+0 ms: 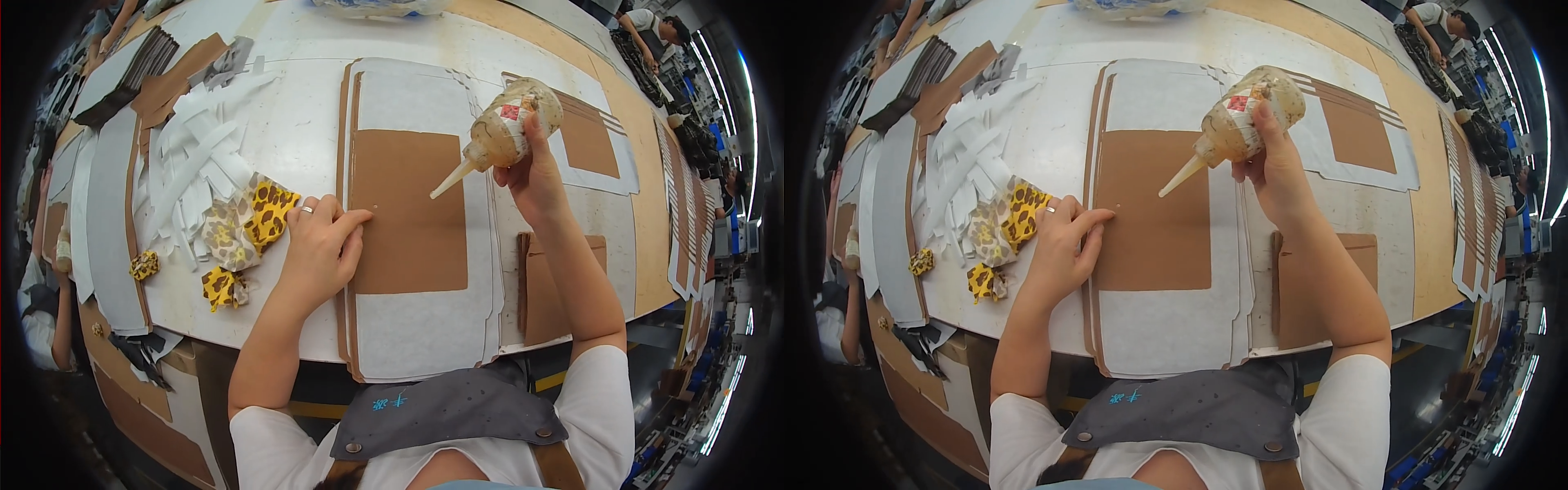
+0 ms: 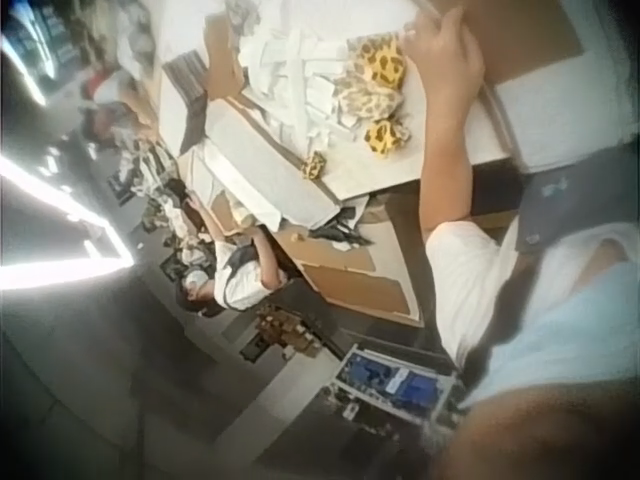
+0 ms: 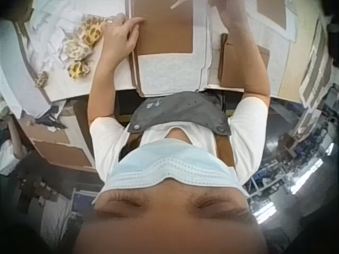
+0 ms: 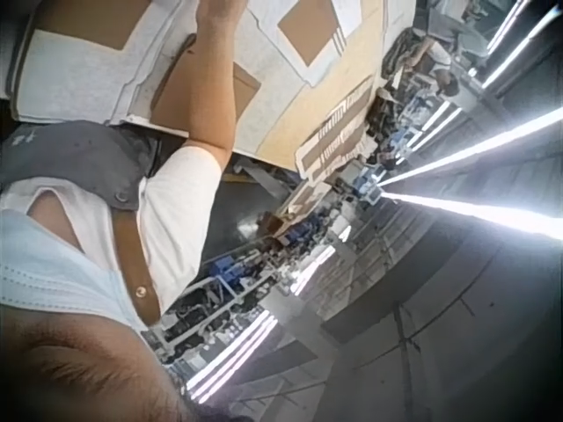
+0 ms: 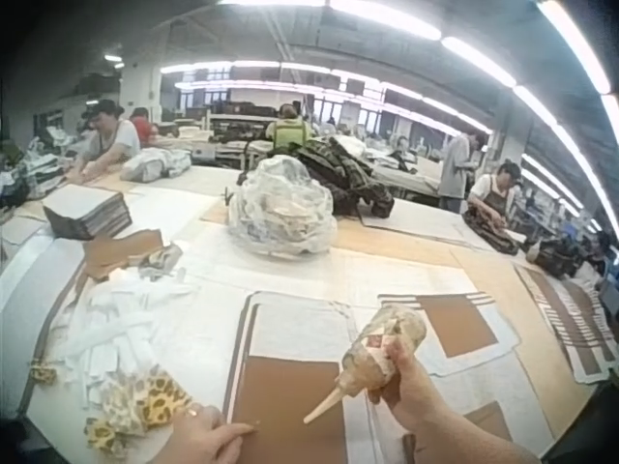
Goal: Applying glue and aligning leather pieces for a bag or wallet component.
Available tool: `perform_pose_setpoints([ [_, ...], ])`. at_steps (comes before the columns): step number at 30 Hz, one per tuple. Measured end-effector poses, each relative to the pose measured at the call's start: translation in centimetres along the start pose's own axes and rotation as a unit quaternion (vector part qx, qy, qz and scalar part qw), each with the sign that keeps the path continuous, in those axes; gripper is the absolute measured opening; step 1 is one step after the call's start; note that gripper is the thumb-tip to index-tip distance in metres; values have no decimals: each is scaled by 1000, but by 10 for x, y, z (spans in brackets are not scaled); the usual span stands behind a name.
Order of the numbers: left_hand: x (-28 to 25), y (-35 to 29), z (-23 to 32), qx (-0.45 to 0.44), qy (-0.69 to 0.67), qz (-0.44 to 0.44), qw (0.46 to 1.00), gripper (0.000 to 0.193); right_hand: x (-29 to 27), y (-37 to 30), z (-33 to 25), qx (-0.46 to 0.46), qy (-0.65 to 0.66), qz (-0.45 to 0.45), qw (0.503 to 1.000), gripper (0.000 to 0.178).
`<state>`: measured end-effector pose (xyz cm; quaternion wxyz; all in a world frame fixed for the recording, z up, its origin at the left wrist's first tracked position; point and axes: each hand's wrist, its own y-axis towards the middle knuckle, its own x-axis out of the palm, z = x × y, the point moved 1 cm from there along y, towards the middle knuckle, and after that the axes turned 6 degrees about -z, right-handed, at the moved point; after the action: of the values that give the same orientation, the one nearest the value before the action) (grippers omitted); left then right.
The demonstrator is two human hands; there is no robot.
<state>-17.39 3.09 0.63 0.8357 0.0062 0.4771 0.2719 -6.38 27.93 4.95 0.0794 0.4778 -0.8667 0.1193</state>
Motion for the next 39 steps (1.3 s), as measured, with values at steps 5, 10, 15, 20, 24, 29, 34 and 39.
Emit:
perform_pose_setpoints([
  [5,1,-2,0,-3,20,-1,1000,16,6,3,2,-13,-15,-15,1000,55],
  [10,4,-1,0,11,70,-12,997,20,12,5,3,-26,-34,-41,998,54],
  [15,4,-1,1,10,76,6,997,19,16,11,6,-21,-57,-84,995,56],
  [20,5,-2,-1,3,59,22,998,17,33,23,10,-29,-54,-77,995,55],
  [24,4,-3,-4,-5,-5,19,1000,13,47,40,13,-59,-62,-66,994,56],
  [29,3,-3,-7,-27,-30,42,998,10,56,70,21,-102,-117,-51,987,51],
  [34,3,-3,-13,-69,-36,100,992,10,63,85,25,-135,-145,-25,980,46],
  [39,1,-3,-14,-75,-8,101,992,11,68,92,24,-133,-168,-30,976,46],
])
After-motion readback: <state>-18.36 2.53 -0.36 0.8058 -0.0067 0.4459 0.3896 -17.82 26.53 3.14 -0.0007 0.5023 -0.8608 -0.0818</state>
